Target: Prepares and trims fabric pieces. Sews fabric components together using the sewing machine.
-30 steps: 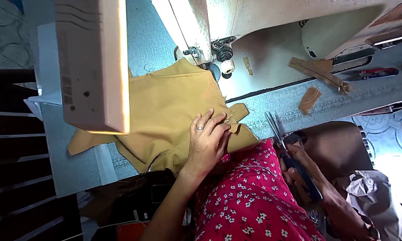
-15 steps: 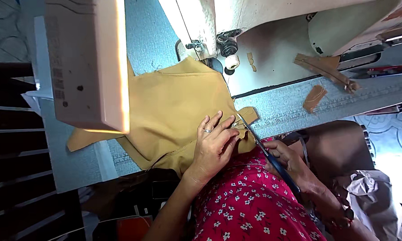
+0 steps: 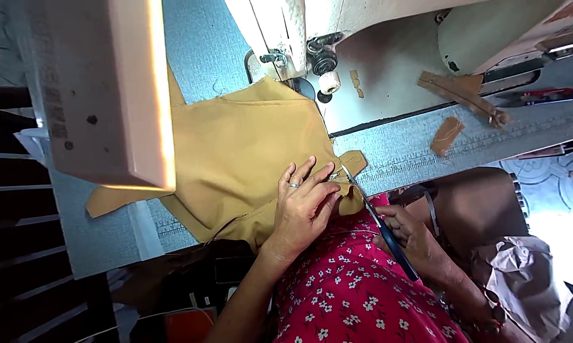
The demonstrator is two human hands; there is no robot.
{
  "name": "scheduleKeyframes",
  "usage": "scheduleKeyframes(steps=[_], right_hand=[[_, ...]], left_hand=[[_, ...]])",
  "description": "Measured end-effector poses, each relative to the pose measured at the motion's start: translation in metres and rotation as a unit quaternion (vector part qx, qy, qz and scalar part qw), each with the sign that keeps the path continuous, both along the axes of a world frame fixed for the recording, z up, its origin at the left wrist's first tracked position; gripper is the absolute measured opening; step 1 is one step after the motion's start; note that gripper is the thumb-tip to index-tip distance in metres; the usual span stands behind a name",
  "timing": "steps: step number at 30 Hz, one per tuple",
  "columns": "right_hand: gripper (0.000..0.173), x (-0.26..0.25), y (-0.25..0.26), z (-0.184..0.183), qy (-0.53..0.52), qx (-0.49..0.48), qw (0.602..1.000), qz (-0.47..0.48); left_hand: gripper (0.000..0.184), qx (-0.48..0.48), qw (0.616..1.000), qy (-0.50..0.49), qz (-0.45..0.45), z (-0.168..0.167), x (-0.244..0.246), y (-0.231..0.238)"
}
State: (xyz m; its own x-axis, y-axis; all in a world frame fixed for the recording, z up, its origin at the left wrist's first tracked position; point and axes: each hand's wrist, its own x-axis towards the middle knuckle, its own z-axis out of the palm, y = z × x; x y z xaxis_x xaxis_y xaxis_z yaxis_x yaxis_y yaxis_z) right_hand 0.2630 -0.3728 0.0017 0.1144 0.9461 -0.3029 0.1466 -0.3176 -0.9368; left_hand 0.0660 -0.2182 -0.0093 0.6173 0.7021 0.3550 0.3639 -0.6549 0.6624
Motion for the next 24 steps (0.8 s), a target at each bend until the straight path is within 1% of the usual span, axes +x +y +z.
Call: scheduleKeyframes(steps=[2,4,8,13,18,21,24], right_hand=[[0.068,0.002,0.006,0.003,0.018,-0.008,0.999,0.027],[0.069,0.001,0.011,0.003,0.026,-0.006,0.999,0.032],[0.063,-0.003,0.013,0.004,0.023,-0.006,1.0,0.02],[0.048,-0.014,0.005,0.007,0.02,-0.01,0.999,-0.03],[0.044,-0.013,-0.006,0.004,-0.03,0.034,0.999,-0.03],[0.048,-0.006,-0.006,0.008,-0.038,0.006,0.999,-0.012],[0.06,0.001,-0.002,0.011,0.006,-0.043,0.999,0.004]], left_hand=[[0.02,-0.011,1.0,-0.007,-0.006,0.0,-0.002,-0.002],[0.02,-0.024,1.0,-0.011,-0.016,-0.001,-0.004,-0.007],[0.02,-0.034,0.999,-0.013,-0.017,-0.001,-0.007,-0.018],[0.018,-0.031,0.999,-0.015,-0.002,-0.001,-0.004,-0.02],[0.02,-0.031,0.999,-0.01,-0.002,-0.001,-0.003,-0.02],[0.02,-0.029,1.0,-0.01,-0.001,-0.001,-0.003,-0.02],[0.02,-0.03,1.0,-0.008,-0.004,-0.001,-0.003,-0.02]])
